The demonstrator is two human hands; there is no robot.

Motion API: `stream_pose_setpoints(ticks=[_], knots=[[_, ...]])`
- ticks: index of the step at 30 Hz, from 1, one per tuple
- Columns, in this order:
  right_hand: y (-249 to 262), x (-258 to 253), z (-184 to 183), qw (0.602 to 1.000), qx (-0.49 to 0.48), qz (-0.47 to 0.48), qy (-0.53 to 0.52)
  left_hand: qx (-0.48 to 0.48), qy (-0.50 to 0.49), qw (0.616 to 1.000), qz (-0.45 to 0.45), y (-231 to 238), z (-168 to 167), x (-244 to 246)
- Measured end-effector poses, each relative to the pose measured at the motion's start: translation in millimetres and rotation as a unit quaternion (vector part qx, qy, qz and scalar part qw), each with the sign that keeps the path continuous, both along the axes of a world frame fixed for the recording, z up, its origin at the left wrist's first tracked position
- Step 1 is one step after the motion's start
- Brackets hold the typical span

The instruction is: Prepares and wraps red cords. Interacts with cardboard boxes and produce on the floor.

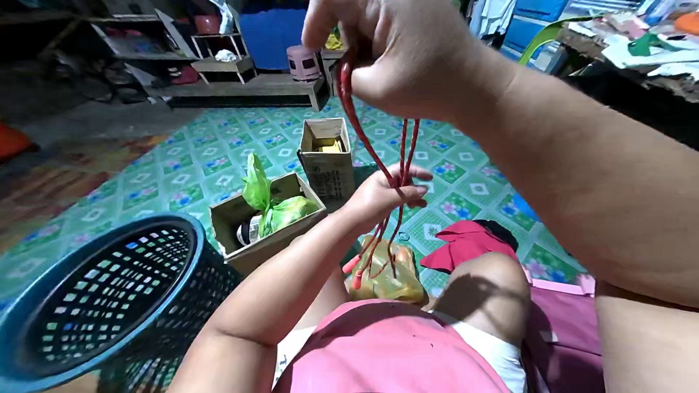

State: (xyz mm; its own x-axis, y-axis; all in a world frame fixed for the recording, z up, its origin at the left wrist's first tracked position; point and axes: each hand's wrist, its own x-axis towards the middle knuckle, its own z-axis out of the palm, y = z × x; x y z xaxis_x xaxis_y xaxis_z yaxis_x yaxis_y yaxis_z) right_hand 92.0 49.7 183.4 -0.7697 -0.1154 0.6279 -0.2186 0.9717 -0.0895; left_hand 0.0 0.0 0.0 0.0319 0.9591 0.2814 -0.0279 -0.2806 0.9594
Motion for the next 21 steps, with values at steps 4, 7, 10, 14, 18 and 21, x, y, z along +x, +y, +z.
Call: stream_pose_setpoints(ticks=[4, 7, 10, 14, 18, 21], knots=[[23.1, 40.0, 18.1, 0.991, -0.045, -0.061, 0.114, -0.034, -0.019, 0.999, 0.033, 6.8, -15.6, -20.4], [62.9, 93.0, 9.7, 0.97, -0.153, -0.066, 0.177, 0.008, -0.069, 0.996, 0.061, 4.3, -16.1, -44.6], [114.7, 146.8, -43.5, 0.939, -0.325, -0.041, 0.107, 0.074, -0.113, 0.988, 0.07, -0.3, -4.1, -61.2], [160.1, 173.3, -162.4, 0.882, -0.445, -0.146, -0.043, 0.045, -0.002, 0.986, 0.159, 5.4, 16.8, -53.9], [143.5, 133.5, -227.8, 0.847, -0.521, -0.09, -0.051, -0.021, 0.264, 0.956, 0.124, 21.7, 17.6, -30.2], [112.3, 83.3, -248.5, 0.817, -0.571, 0.059, -0.048, -0.065, 0.377, 0.922, 0.052, 35.9, 6.1, -9.3]])
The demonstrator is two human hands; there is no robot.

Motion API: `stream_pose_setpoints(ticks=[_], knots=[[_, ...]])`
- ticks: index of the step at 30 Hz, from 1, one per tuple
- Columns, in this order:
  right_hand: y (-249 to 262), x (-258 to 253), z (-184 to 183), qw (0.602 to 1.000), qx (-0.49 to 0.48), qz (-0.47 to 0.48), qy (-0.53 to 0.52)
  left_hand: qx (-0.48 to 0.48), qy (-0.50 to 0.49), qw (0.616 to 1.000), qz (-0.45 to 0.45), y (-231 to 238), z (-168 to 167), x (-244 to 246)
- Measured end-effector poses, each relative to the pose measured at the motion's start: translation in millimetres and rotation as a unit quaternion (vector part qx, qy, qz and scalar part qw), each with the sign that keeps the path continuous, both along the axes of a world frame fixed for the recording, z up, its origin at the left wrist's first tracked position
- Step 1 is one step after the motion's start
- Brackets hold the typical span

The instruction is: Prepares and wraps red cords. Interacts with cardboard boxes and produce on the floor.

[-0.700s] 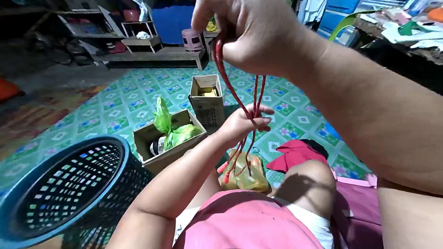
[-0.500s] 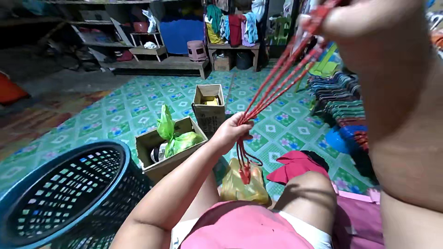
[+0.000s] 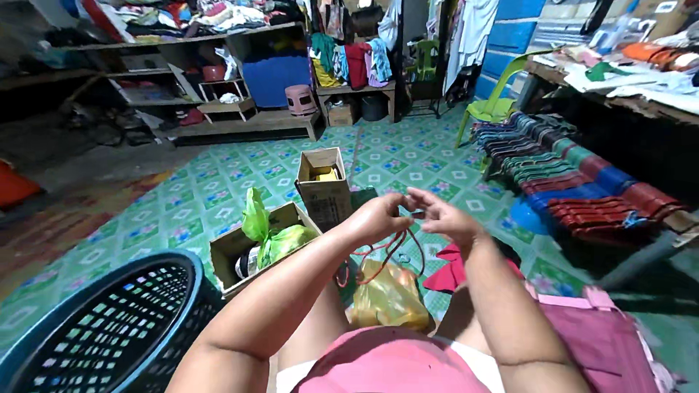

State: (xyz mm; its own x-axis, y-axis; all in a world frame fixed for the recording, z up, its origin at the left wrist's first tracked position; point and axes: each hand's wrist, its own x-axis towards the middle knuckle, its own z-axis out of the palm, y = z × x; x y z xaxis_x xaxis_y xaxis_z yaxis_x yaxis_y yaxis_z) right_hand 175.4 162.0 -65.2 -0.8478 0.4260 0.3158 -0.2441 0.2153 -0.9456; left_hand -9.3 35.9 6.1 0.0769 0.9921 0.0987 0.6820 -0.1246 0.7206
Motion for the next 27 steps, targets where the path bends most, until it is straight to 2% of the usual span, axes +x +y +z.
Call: stream_pose_setpoints(ticks=[2, 5, 8, 11, 13, 15, 18, 21, 25, 27], knots=[[-24.5, -28.3, -10.4, 0.997, -0.068, 0.041, 0.015, -0.014, -0.003, 1.0, -0.001, 6.0, -6.9, 11.0], [-39.2, -54.7, -35.7, 0.978, -0.186, 0.08, 0.058, -0.021, -0.012, 0.999, 0.043, 11.7, -18.1, 15.4], [-34.2, -57.2, -56.4, 0.965, -0.232, 0.108, 0.055, -0.013, -0.006, 0.998, 0.055, 16.2, -35.1, 12.1], [-29.5, -49.8, -57.2, 0.957, -0.281, 0.057, 0.039, 0.054, -0.012, 0.997, 0.06, 18.5, -58.4, 7.5], [-25.1, -46.6, -51.9, 0.938, -0.344, -0.019, 0.043, 0.102, -0.106, 0.984, 0.101, 19.7, -83.5, 4.0], [-16.4, -44.5, -53.2, 0.925, -0.369, -0.045, 0.077, 0.112, -0.196, 0.963, 0.149, 21.2, -110.1, 2.3], [-11.4, -41.3, -57.7, 0.93, -0.352, -0.038, 0.102, 0.045, -0.278, 0.949, 0.14, 17.0, -137.6, 10.0], [-19.6, -37.0, -53.4, 0.957, -0.282, -0.06, 0.028, -0.03, -0.35, 0.927, 0.13, 14.7, -142.5, 17.5], [-14.2, -32.4, -57.7, 0.987, -0.148, -0.059, -0.039, -0.071, -0.313, 0.934, 0.156, 17.5, -139.6, 11.4], [-9.2, -28.7, -58.0, 0.988, -0.128, -0.064, -0.066, -0.082, -0.284, 0.941, 0.164, 17.6, -137.1, 9.6]])
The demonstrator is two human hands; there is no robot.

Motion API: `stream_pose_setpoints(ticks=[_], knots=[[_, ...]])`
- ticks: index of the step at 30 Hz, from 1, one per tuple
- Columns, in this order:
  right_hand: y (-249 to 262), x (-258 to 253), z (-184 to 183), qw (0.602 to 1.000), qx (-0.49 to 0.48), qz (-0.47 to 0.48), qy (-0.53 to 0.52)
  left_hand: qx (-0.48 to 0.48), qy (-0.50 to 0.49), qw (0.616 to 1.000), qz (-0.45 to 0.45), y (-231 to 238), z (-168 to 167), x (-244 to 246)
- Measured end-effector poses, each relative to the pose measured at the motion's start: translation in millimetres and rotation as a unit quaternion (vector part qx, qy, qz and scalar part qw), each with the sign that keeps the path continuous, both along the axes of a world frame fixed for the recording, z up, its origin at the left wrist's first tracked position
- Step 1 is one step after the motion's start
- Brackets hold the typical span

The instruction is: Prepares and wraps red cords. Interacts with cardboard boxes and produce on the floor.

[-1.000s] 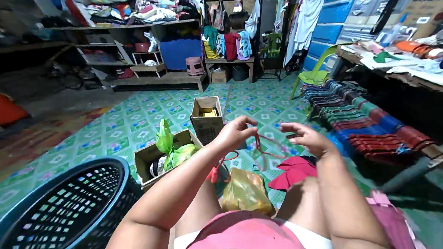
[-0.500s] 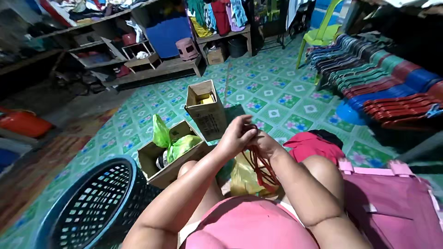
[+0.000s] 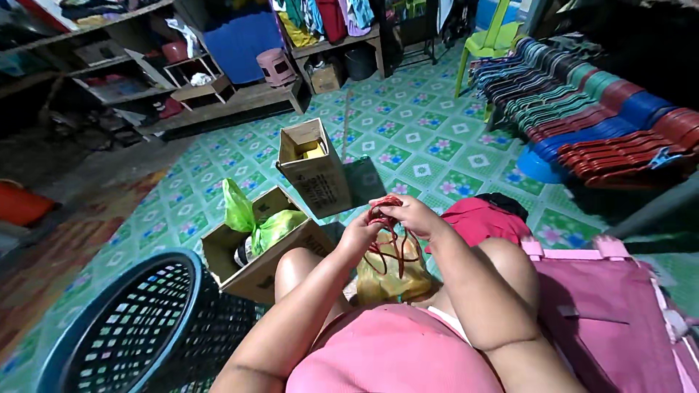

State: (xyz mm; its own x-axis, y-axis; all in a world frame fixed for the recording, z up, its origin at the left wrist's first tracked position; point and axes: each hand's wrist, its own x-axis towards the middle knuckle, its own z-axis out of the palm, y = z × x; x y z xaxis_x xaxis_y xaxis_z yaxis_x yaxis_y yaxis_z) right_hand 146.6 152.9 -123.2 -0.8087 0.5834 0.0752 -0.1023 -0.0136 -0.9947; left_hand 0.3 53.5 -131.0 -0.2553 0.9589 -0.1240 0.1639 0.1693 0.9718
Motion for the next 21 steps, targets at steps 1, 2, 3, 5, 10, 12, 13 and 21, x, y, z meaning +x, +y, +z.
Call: stream_pose_setpoints(ticks=[1, 2, 3, 5, 10, 12, 13, 21], knots=[[1.7, 2.4, 2.0, 1.0, -0.005, -0.001, -0.019, -0.006, 0.01, 1.0, 0.0, -0.7, 1.5, -0.6], [3.3, 4.1, 3.6, 0.999, -0.012, -0.004, -0.035, -0.01, 0.017, 1.0, 0.0, -2.0, 3.2, -1.5], [4.1, 5.7, 4.5, 0.999, -0.019, -0.009, -0.04, -0.011, 0.022, 1.0, -0.001, -3.4, 3.7, -2.7], [3.5, 7.0, 4.8, 0.999, -0.023, -0.011, -0.027, 0.001, 0.02, 1.0, 0.008, -5.0, 2.6, -5.4], [3.0, -7.6, -13.9, 0.997, 0.034, 0.061, -0.032, 0.002, -0.024, 0.996, 0.091, -3.6, -1.6, -7.3], [-0.6, -17.1, -14.8, 0.986, 0.087, 0.057, -0.133, 0.0, -0.046, 0.993, 0.109, -4.3, -0.8, -8.0], [-0.9, -21.7, -13.7, 0.974, 0.114, 0.032, -0.191, -0.003, -0.053, 0.993, 0.106, -5.1, -0.4, -9.9], [9.5, 4.0, -7.1, 0.995, -0.058, -0.075, 0.034, -0.074, 0.129, 0.984, -0.102, -17.6, 1.9, -33.7]])
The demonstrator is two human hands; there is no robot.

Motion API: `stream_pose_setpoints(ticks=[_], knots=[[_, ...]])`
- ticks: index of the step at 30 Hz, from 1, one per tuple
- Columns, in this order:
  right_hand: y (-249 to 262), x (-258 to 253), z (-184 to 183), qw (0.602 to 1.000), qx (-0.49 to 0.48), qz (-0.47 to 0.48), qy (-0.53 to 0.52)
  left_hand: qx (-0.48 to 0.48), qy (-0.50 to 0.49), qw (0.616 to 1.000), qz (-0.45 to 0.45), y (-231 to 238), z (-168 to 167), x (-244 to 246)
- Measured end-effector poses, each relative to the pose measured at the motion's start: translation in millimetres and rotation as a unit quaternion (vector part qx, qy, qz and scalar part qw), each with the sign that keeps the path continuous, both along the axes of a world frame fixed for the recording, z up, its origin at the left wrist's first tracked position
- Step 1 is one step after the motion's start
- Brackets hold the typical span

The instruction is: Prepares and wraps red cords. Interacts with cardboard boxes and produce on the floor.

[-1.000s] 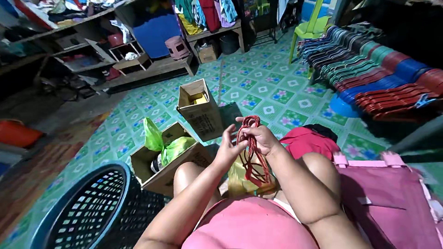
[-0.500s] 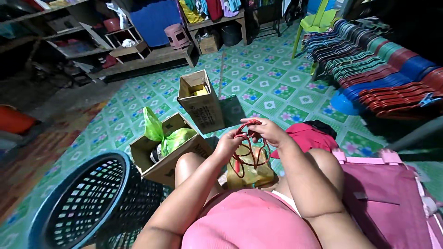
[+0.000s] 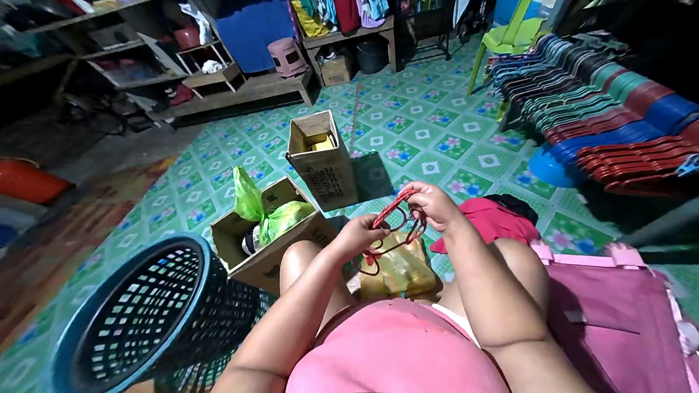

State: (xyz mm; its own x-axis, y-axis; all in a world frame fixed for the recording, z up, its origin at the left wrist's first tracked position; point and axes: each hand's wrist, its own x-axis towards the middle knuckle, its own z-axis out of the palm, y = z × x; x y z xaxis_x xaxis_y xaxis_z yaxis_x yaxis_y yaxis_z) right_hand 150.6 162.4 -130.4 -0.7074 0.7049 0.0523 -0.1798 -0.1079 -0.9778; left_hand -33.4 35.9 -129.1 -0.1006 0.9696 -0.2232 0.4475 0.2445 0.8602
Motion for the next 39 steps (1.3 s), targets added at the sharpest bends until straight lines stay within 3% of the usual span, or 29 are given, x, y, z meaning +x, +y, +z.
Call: stream_pose_setpoints(ticks=[3, 7, 13, 16, 20, 23, 28, 31, 35, 39], knots=[[-4.0, -1.8, 2.1, 0.999, -0.035, 0.003, 0.04, 0.006, 0.001, 1.0, -0.021, 1.6, 0.1, 0.2], [-3.2, 3.1, 5.5, 1.0, -0.01, -0.012, 0.001, 0.038, -0.149, 0.987, 0.036, -0.3, 4.6, 8.1], [5.3, 1.8, -6.2, 0.987, 0.047, 0.148, -0.034, 0.097, -0.251, 0.958, 0.095, 0.4, 10.2, 14.0], [-3.9, -11.9, -9.4, 0.981, 0.068, 0.155, -0.09, 0.107, -0.229, 0.96, 0.12, 1.3, 10.7, 16.1], [-0.2, -12.8, 3.3, 0.955, 0.177, -0.002, -0.239, 0.03, -0.028, 0.995, 0.096, -2.8, 17.1, 7.0], [6.7, 2.5, 0.6, 0.973, 0.143, -0.024, -0.177, -0.044, 0.07, 0.996, 0.029, -7.0, 23.2, -0.8], [1.3, 4.9, 0.4, 0.999, -0.018, 0.036, -0.01, 0.003, -0.105, 0.992, 0.072, -9.6, 16.5, -0.1], [-2.8, -1.7, -4.7, 0.997, -0.021, 0.079, 0.003, 0.078, -0.208, 0.967, 0.127, -3.5, 7.5, 8.5], [-7.0, -11.3, -10.8, 0.978, 0.06, 0.185, -0.077, 0.106, -0.192, 0.969, 0.114, 0.8, 2.7, 18.2], [-13.8, -17.9, -11.3, 0.984, 0.021, 0.16, -0.078, 0.095, -0.142, 0.981, 0.091, -2.2, -2.9, 28.4]])
